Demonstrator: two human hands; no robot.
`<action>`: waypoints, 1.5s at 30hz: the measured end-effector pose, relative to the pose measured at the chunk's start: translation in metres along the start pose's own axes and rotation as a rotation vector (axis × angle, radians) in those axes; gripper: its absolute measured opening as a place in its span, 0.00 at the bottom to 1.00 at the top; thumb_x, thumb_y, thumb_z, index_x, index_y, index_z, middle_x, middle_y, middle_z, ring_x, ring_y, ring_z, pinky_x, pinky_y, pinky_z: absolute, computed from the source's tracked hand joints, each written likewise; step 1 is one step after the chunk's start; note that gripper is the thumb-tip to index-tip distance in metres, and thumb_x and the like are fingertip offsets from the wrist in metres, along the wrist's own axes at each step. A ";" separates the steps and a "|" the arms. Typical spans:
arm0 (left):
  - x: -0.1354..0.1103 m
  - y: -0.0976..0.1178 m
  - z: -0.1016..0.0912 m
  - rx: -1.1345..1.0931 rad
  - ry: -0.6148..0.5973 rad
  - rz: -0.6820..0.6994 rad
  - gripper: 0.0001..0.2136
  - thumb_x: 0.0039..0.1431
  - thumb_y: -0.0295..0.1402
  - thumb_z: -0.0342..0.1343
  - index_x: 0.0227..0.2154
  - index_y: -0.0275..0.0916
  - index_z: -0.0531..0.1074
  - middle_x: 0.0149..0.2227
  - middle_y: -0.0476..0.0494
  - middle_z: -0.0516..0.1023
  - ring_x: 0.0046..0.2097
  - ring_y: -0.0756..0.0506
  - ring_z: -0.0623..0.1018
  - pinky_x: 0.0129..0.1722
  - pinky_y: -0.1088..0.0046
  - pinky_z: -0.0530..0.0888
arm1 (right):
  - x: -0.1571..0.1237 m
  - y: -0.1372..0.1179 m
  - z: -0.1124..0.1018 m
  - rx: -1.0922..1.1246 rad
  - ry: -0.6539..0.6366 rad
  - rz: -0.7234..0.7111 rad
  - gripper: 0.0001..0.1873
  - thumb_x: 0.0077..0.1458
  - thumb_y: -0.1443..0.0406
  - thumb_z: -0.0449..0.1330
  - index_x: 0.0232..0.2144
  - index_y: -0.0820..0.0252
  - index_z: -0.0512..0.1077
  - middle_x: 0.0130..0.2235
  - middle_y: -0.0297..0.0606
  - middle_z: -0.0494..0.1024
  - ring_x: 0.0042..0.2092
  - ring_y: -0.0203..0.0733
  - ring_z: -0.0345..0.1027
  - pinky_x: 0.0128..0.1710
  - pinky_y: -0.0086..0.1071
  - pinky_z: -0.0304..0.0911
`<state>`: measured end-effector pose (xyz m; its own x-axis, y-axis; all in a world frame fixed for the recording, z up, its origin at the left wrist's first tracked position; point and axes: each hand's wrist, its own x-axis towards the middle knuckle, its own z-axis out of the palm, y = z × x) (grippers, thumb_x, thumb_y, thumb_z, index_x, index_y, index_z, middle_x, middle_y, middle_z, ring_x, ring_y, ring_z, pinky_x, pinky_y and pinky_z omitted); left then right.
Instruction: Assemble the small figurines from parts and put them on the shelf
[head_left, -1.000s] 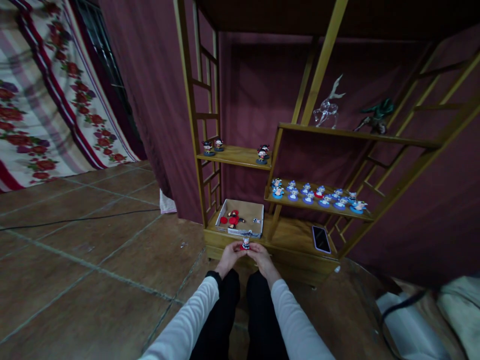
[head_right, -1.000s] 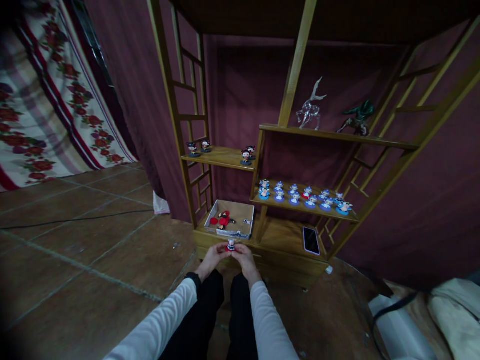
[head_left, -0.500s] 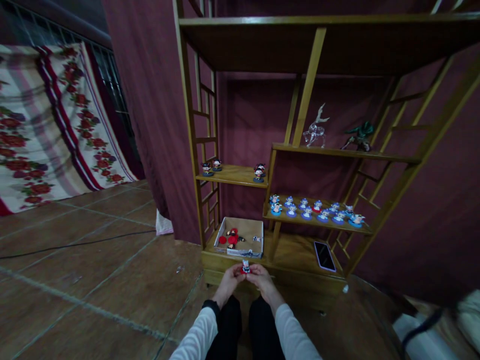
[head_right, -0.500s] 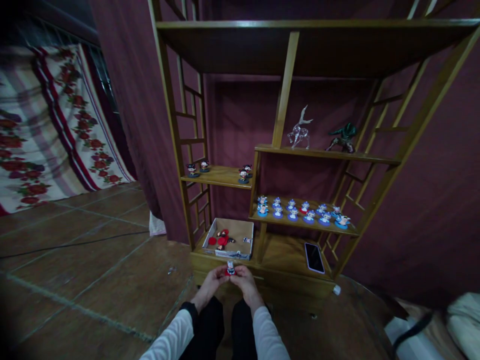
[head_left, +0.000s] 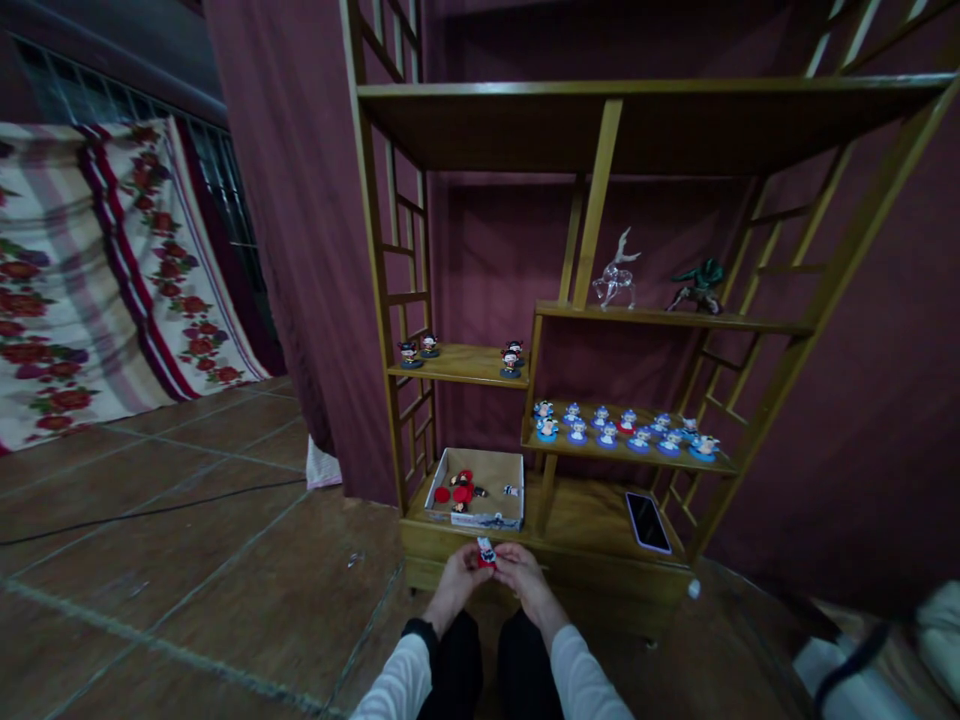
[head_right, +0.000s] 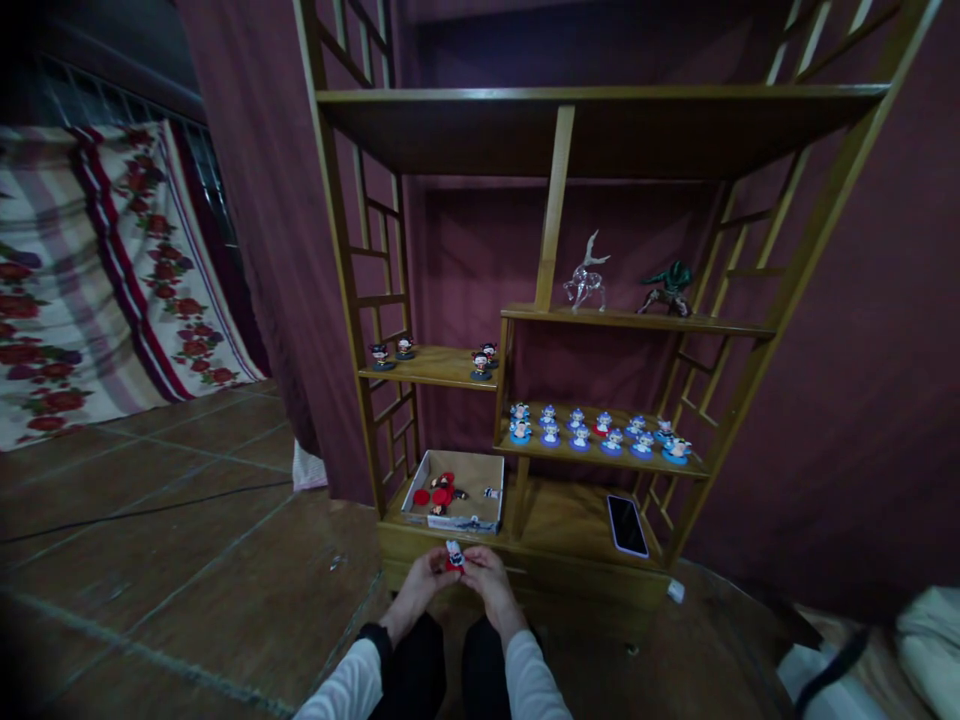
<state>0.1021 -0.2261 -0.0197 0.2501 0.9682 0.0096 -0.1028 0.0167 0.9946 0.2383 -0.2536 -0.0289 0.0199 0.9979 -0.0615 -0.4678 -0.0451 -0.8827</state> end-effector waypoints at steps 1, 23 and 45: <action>0.000 0.000 0.001 -0.004 -0.003 0.005 0.17 0.29 0.30 0.66 0.29 0.35 0.72 0.29 0.44 0.77 0.30 0.46 0.74 0.36 0.69 0.70 | 0.000 0.000 0.000 0.003 -0.007 -0.005 0.16 0.32 0.59 0.68 0.26 0.58 0.71 0.33 0.39 0.75 0.37 0.43 0.71 0.40 0.39 0.64; -0.023 0.010 0.010 0.921 -0.149 0.405 0.26 0.52 0.21 0.44 0.56 0.38 0.56 0.55 0.35 0.61 0.55 0.40 0.64 0.54 0.68 0.60 | 0.007 -0.004 -0.008 -0.040 0.032 0.099 0.17 0.30 0.70 0.64 0.30 0.57 0.72 0.33 0.33 0.76 0.36 0.38 0.68 0.41 0.35 0.61; -0.028 0.015 0.014 1.342 -0.183 0.547 0.21 0.56 0.21 0.41 0.54 0.33 0.55 0.53 0.32 0.63 0.53 0.43 0.67 0.49 0.67 0.67 | 0.008 -0.002 -0.014 -0.073 0.032 0.081 0.19 0.28 0.71 0.65 0.30 0.57 0.72 0.33 0.32 0.77 0.38 0.38 0.69 0.45 0.35 0.61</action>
<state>0.1075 -0.2566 -0.0034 0.6022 0.7308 0.3214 0.7078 -0.6749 0.2087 0.2516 -0.2463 -0.0340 0.0133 0.9889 -0.1478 -0.4035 -0.1300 -0.9057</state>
